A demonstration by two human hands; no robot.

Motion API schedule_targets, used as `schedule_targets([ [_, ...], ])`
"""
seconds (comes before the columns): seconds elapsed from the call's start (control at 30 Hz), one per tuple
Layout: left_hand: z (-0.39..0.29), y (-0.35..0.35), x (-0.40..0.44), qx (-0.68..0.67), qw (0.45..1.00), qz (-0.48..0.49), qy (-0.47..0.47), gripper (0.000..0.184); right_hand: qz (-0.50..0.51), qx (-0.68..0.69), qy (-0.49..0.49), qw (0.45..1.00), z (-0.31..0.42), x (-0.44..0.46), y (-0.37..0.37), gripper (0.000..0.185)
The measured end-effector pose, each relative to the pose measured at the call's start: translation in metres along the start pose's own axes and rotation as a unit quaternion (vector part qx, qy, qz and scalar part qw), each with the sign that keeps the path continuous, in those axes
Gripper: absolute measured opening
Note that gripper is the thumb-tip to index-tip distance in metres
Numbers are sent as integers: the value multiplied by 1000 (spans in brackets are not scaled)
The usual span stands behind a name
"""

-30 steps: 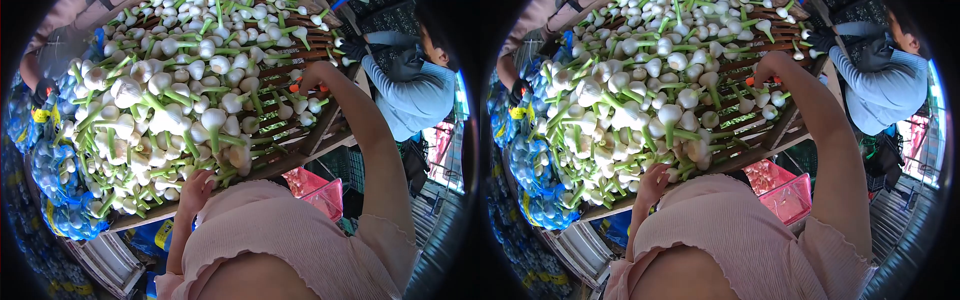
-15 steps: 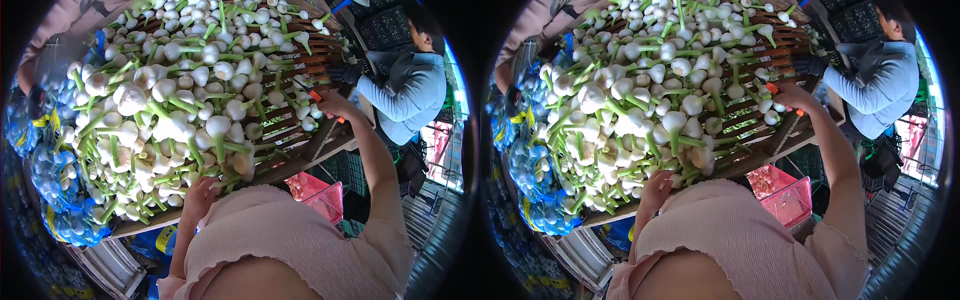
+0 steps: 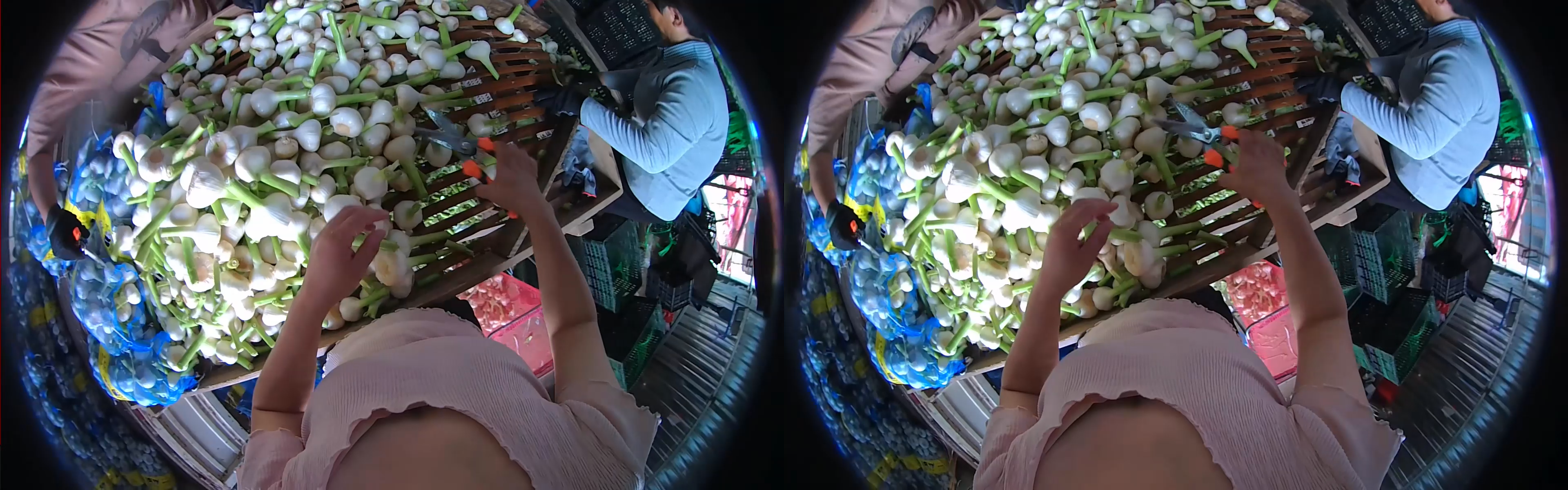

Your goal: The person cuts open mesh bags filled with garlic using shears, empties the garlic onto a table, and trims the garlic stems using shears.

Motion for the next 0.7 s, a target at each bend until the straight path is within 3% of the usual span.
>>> schedule_targets([
  [0.13, 14, 6, -25, 25, 998, 39, -40, 21, -90, -12, -44, 995, 30, 48, 26, 60],
  [0.23, 28, -2, -52, 25, 997, 22, -73, 22, 84, 115, 51, 988, 20, 75, 55, 56],
  [0.33, 50, -15, -84, 30, 993, -8, -111, 22, -37, 211, 26, 976, -6, 55, 51, 57],
  [0.37, 55, -19, -94, 21, 992, -35, -123, 20, 59, 263, 69, 961, -3, 47, 42, 67],
  [0.47, 77, -21, -117, -21, 981, -62, -182, 20, 17, -8, -12, 1000, 9, 34, 28, 80],
  [0.5, 76, -20, -120, -12, 982, -60, -180, 20, 73, -37, 21, 996, 15, 36, 26, 85],
  [0.6, 70, -19, -120, 10, 984, -58, -169, 19, -1, -49, -3, 999, 28, 52, 25, 86],
  [0.63, 68, -18, -120, 11, 985, -54, -166, 19, -32, -100, -18, 994, 37, 59, 23, 79],
  [0.7, 65, -15, -121, 15, 985, -48, -164, 18, 42, -9, -21, 999, 30, 81, 35, 67],
])
Point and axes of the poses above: each hand's wrist, its own x-axis towards the middle knuckle, its own y-axis out of the palm, z = x × y, the point moved 6 cm from there along x, towards the middle knuckle, and after that the axes turned 7 degrees about x, right-handed, at the moved point
